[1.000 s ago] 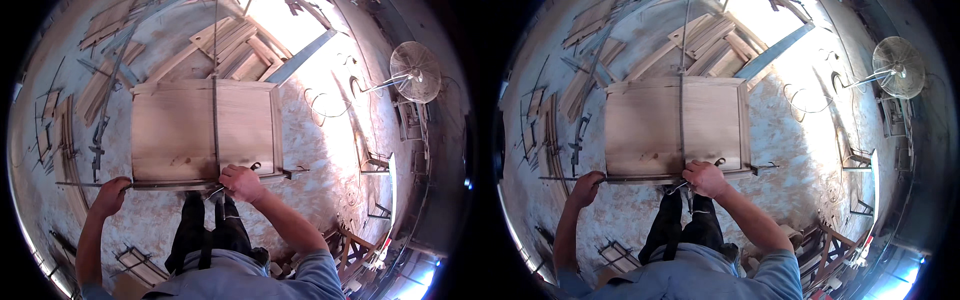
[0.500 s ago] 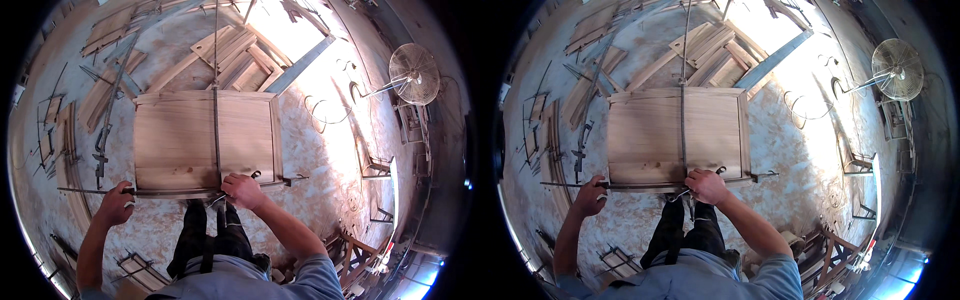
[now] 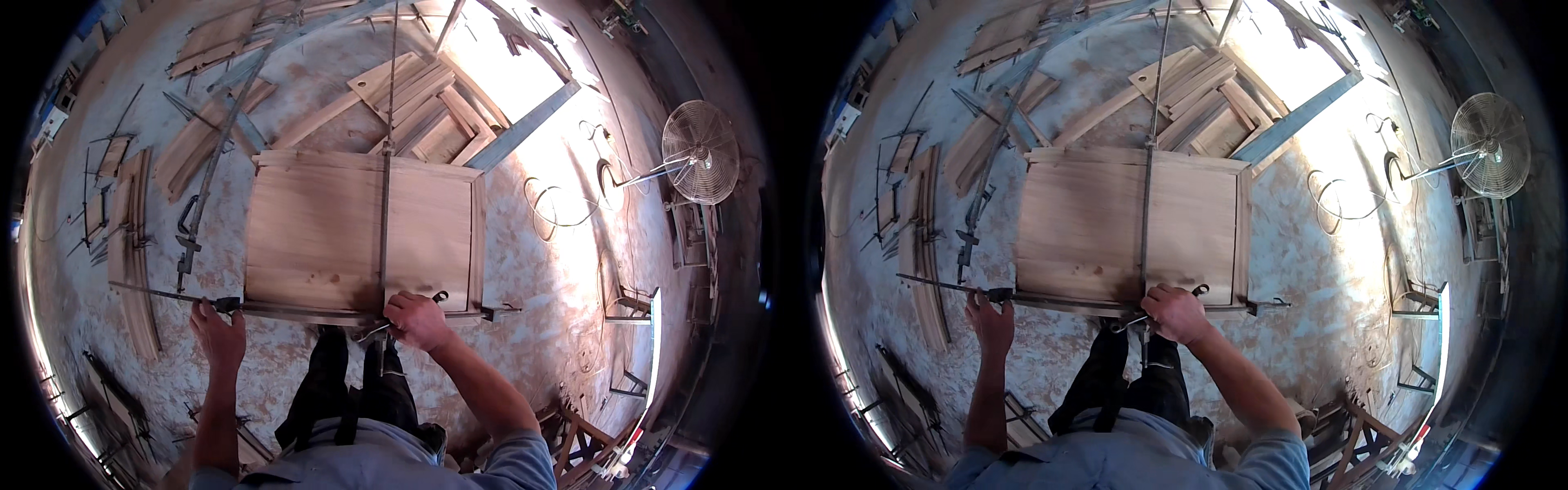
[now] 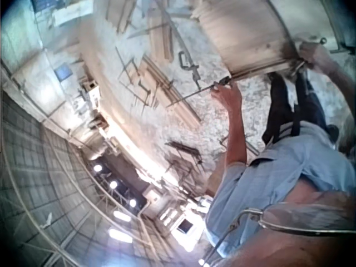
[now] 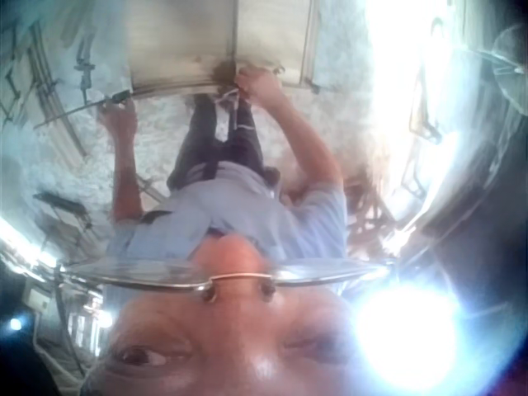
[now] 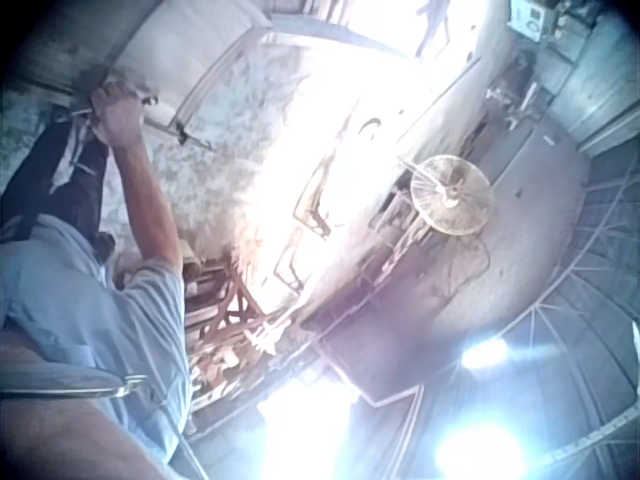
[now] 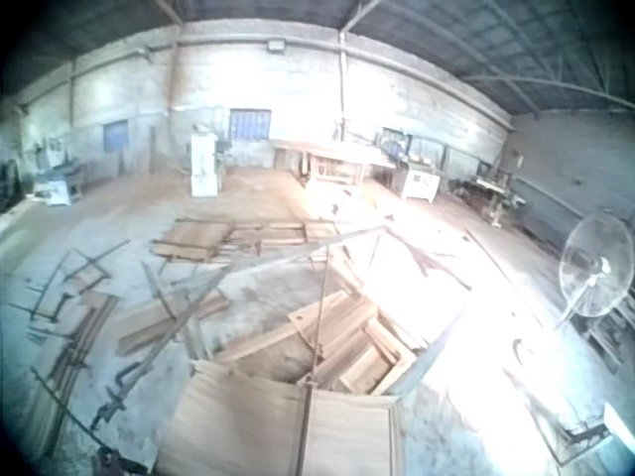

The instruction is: The person assembles a wooden cabinet by securing its panels with metal clamps. They position the clamps on the edges, tighten them with a wrench, and adjust the alignment of the pieces. The person then removes the clamps and inspects the assembled unit.

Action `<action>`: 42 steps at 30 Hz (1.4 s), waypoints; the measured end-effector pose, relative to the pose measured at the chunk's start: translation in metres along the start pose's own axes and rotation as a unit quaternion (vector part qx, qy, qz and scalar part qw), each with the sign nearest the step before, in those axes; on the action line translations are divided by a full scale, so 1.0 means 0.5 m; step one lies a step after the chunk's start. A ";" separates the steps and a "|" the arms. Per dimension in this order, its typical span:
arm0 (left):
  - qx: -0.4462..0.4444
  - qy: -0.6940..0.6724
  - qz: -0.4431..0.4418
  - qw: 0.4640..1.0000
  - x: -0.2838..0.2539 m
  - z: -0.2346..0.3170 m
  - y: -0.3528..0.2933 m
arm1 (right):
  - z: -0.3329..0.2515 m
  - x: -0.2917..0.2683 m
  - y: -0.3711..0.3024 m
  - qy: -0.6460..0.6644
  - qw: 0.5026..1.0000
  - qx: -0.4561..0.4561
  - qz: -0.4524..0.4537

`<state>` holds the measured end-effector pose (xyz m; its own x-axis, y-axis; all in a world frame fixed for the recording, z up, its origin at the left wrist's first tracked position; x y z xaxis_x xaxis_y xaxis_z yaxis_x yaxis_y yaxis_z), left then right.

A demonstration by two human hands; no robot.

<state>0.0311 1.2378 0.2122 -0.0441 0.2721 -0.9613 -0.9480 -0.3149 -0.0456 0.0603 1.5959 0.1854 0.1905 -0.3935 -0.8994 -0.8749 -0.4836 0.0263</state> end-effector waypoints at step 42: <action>0.468 0.046 -0.250 0.846 -0.035 -0.124 0.189 | -0.005 0.009 -0.003 -0.072 0.995 -0.031 0.066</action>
<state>-0.0382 1.1467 0.2076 0.4200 0.0729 -0.9046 -0.6773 0.6886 -0.2590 0.0635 1.5927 0.1822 0.0067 -0.3432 -0.9392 -0.8583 -0.4840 0.1707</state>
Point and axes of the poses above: each hand's wrist, its own y-axis towards the middle knuckle, its own x-axis out of the palm, z = x × y, the point moved 4 cm from there along y, towards the middle knuckle, and after that the axes turned 6 degrees about -y, right-handed, at the moved point
